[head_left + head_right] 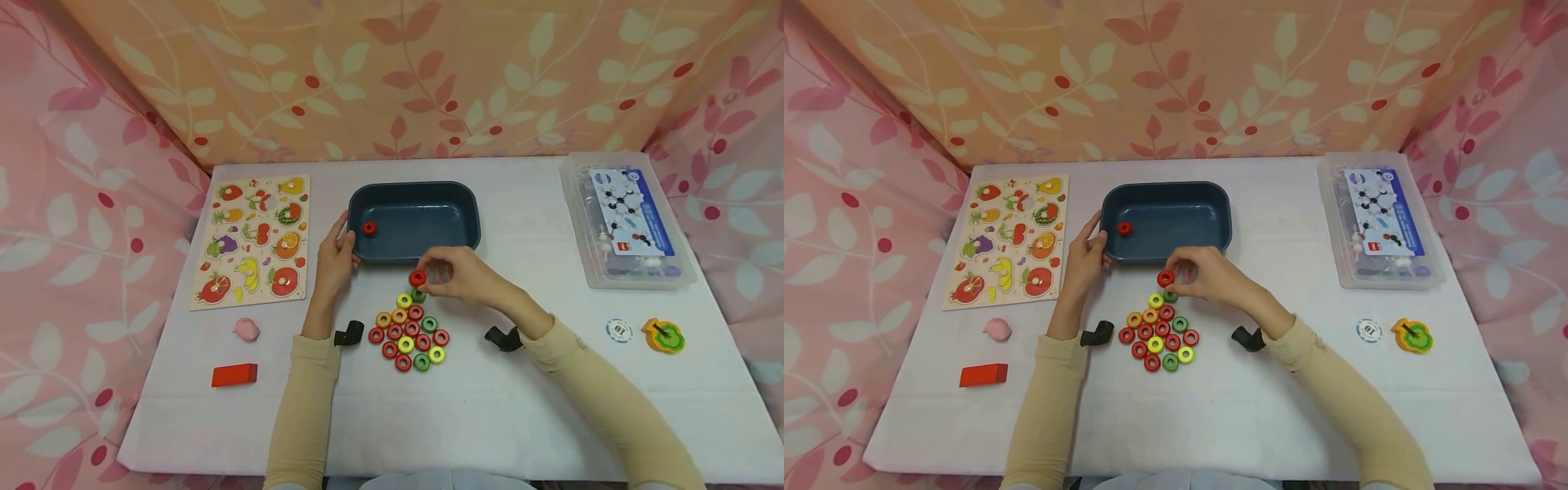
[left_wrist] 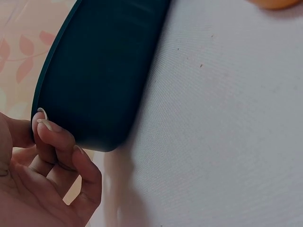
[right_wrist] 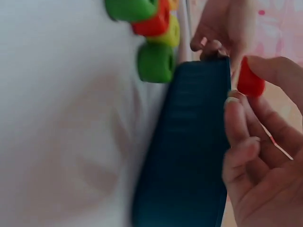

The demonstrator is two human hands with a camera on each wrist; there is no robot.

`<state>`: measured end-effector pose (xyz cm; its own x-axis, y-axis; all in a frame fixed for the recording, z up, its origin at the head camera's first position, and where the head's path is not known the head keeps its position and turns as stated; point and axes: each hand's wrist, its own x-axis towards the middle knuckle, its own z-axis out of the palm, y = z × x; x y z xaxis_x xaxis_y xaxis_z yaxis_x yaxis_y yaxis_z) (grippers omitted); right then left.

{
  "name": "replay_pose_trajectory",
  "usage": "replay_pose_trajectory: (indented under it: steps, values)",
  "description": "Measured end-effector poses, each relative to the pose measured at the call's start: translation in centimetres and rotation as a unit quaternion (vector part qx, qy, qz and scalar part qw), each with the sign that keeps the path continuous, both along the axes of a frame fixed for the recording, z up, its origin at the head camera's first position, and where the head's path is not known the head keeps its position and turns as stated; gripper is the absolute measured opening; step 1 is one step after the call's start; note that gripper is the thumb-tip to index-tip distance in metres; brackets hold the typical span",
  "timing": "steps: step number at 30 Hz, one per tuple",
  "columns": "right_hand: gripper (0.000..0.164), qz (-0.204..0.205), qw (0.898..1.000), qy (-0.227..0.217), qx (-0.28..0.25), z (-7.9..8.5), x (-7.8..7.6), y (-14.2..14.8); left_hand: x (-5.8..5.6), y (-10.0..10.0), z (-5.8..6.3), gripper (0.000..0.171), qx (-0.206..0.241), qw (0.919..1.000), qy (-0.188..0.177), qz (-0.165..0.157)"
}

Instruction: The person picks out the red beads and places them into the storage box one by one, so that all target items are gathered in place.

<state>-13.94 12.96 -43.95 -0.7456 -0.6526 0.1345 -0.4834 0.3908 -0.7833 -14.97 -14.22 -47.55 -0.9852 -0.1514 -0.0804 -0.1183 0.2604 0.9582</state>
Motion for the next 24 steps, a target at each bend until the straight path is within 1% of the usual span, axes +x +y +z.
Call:
replay_pose_trajectory:
  steps: [4,7,9,12,14,16,19,22,24]
  values:
    - [0.027,-0.04,0.999,0.008,-0.031,0.7,-1.8,-1.2,0.1,0.1,0.1,0.048,-0.003,1.0,0.002,-0.001]
    - [0.026,-0.083,0.996,0.004,-0.028,0.6,-3.3,-2.4,0.1,0.1,0.2,0.048,0.0,1.0,0.001,0.001]
    - [0.026,-0.116,0.993,-0.004,-0.013,0.2,-4.2,-3.3,0.1,0.1,0.1,0.048,0.001,1.0,-0.001,0.002]
    - [0.026,-0.168,0.985,-0.014,0.034,-0.6,-5.3,-4.7,0.0,0.1,0.0,0.047,0.003,1.0,-0.003,0.001]
    - [0.026,-0.192,0.979,-0.016,0.066,-1.0,-5.9,-5.6,0.0,0.0,0.1,0.047,0.004,1.0,-0.004,0.0]
    - [0.025,-0.206,0.974,-0.019,0.092,-1.1,-6.5,-6.3,0.0,0.0,0.2,0.048,0.006,1.0,-0.005,-0.002]
    - [0.025,-0.213,0.97,-0.033,0.114,-1.1,-7.1,-7.2,0.0,-0.1,0.3,0.049,0.012,0.9999,-0.005,-0.008]
    - [0.026,-0.213,0.968,-0.046,0.126,-1.1,-7.7,-7.9,-0.1,-0.1,0.3,0.049,0.017,0.9998,-0.008,-0.011]
    - [0.029,-0.211,0.969,-0.052,0.122,-1.1,-7.9,-8.2,-0.1,-0.1,0.3,0.049,0.015,0.9998,-0.008,-0.01]
